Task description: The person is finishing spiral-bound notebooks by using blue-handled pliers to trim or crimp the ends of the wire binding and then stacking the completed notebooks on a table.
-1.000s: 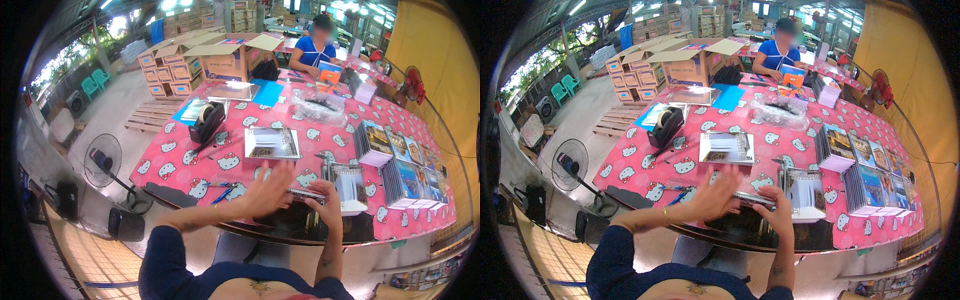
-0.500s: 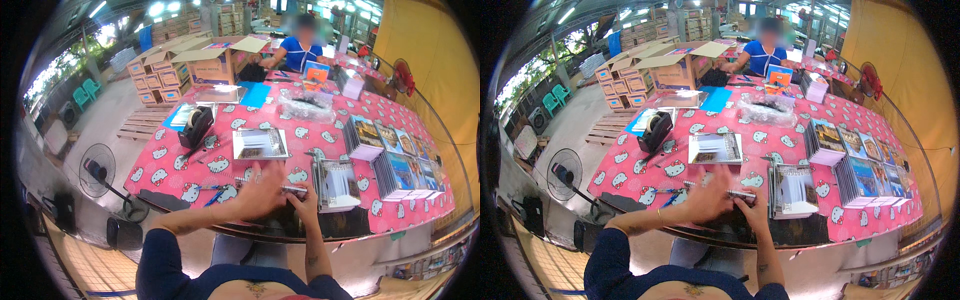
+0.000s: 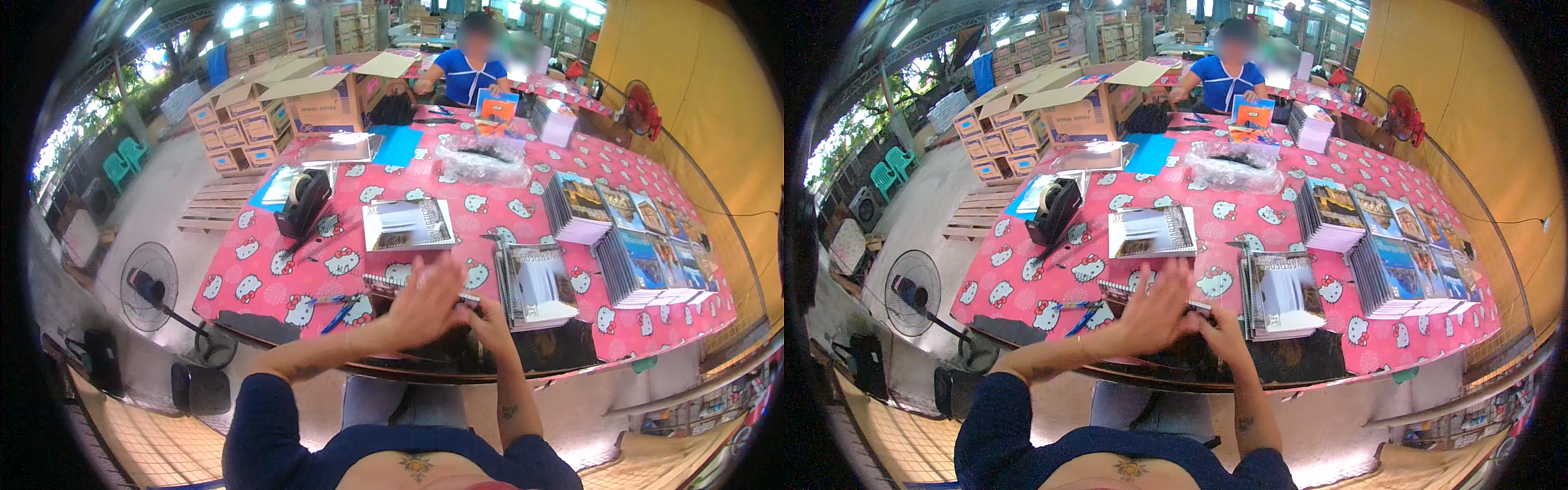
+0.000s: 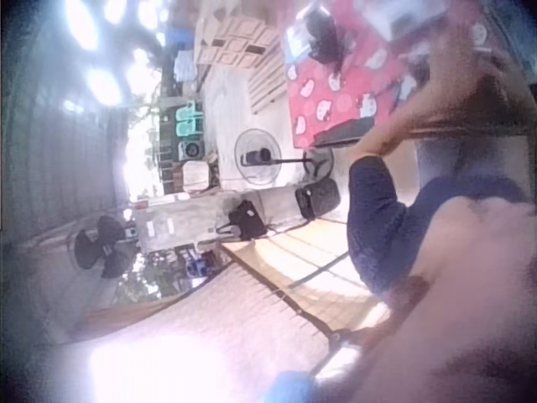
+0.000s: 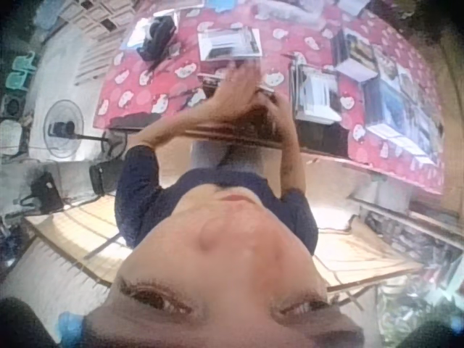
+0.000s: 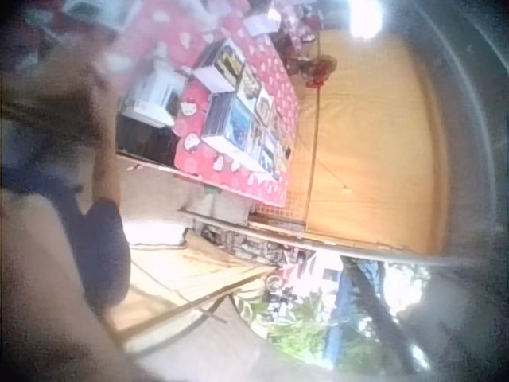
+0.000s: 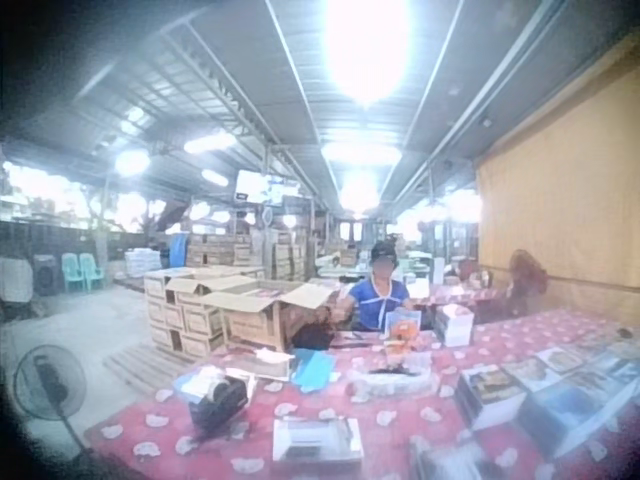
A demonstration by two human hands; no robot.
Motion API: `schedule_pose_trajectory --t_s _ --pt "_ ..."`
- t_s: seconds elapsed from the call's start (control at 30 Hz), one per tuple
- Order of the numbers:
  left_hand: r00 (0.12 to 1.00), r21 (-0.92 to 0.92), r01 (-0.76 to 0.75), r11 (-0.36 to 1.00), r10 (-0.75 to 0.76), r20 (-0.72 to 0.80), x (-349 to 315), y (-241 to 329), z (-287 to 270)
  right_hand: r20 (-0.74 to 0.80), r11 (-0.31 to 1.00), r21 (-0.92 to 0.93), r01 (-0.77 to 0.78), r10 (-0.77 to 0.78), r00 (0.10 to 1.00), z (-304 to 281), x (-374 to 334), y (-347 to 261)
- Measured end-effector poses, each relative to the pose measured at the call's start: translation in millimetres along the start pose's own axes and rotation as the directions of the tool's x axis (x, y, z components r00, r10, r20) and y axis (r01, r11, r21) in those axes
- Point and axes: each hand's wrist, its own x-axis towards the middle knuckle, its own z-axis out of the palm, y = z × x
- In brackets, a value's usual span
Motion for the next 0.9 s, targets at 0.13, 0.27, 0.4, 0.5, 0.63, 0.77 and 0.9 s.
schedule_pose_trajectory --t_s 0.13,0.27,0.4,0.5,0.63,0.77,0.9 --pt "0.999 0.025 -0.047 0.999 0.048 -0.02 -7.2 10.4 5.4 0.018 1.0 0.03 -0.007 0.006 1.0 -0.6 -1.4 4.1" --pt "1.0 -0.037 0.016 0.999 -0.016 0.017 8.8 11.4 -2.3 -0.007 1.0 0.011 0.004 -0.004 1.0 2.8 -1.2 0.0" --pt "0.998 -0.218 -0.041 0.975 0.05 0.036 -31.3 31.4 4.6 -0.123 0.989 -0.146 -0.009 -0.009 0.992 8.2 -12.8 -17.4" --pt "0.932 -0.712 0.154 0.686 -0.341 -0.127 -52.9 42.9 7.4 -0.329 0.967 -0.255 0.005 -0.091 0.94 34.9 -45.8 -31.7" --pt "0.764 -0.954 0.294 -0.065 -0.584 0.275 -64.6 13.3 1.5 0.002 0.779 -0.397 0.485 -0.527 0.85 68.2 -70.4 -46.5" --pt "0.618 -0.819 0.568 0.08 -0.699 0.36 -86.4 -60.5 12.6 0.177 0.47 -0.735 0.488 -0.562 0.808 93.7 -37.4 -37.8" --pt "0.633 0.161 0.733 0.66 -0.75 0.192 -158.5 -93.4 20.0 0.065 0.491 -0.801 0.341 -0.496 0.866 114.0 -0.7 -45.6"
